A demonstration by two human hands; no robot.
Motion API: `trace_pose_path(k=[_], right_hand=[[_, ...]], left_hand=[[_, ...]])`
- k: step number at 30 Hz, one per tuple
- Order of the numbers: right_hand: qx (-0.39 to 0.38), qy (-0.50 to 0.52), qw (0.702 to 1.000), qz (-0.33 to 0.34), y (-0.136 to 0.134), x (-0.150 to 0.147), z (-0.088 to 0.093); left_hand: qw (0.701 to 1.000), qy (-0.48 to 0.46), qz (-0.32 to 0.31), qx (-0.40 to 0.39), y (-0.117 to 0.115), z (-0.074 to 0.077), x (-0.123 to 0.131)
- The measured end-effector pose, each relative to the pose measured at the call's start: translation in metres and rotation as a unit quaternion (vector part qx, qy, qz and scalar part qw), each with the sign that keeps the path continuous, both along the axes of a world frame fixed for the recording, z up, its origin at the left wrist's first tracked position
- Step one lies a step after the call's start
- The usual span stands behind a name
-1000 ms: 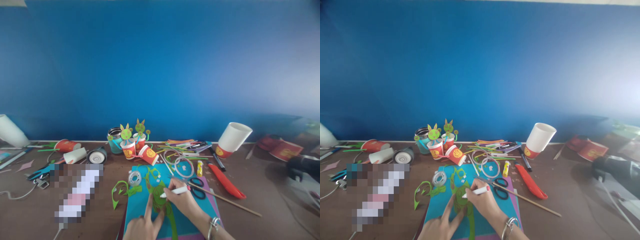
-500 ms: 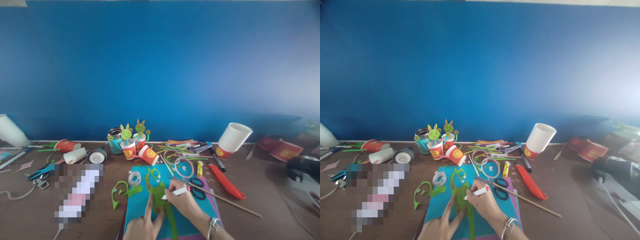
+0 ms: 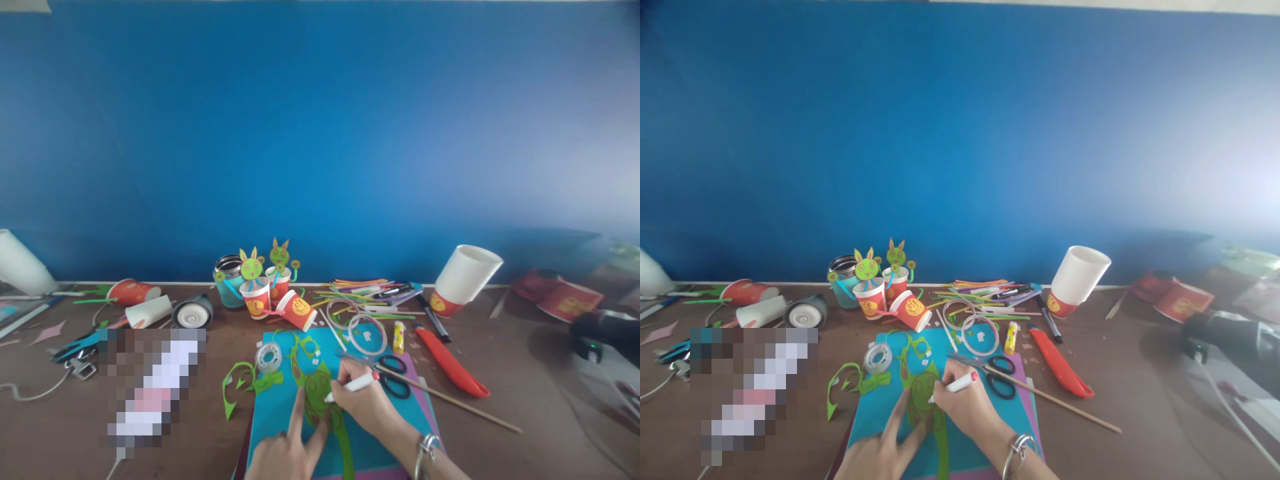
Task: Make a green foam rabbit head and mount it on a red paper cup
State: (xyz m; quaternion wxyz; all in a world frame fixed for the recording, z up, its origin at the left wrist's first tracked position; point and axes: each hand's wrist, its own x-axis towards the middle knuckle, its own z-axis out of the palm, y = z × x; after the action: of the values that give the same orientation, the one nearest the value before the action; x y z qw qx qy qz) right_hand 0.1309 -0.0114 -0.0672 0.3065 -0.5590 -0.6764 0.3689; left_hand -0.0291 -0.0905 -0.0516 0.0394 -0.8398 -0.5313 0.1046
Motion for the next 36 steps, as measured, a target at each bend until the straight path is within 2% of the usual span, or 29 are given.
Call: trace_pose_path(k=[11,21,28,36], right_hand=[[0.014,-0.006,1.0,-0.005,0.0016,0.0013,0.002],[-0.019,0.035,0.999,-0.011,0.0009,0.0008,0.0034],[0.01,0.01,1.0,-0.011,0.0011,0.0011,0.0011],[-0.003,0.007,1.0,0.001,0.0014,0.0013,-0.0014]], left_hand=[[1.0,-0.002,-0.001,-0.013,0.0006,0.0007,-0.0005],[1.0,0.005,0.003,-0.012,0.0011,-0.0023,0.0005],[1.0,-0.001,0.005,-0.015,0.0012,-0.0032,0.0004],[1.0,0.007,0.0,-0.018,0.0016,-0.0034,0.0]])
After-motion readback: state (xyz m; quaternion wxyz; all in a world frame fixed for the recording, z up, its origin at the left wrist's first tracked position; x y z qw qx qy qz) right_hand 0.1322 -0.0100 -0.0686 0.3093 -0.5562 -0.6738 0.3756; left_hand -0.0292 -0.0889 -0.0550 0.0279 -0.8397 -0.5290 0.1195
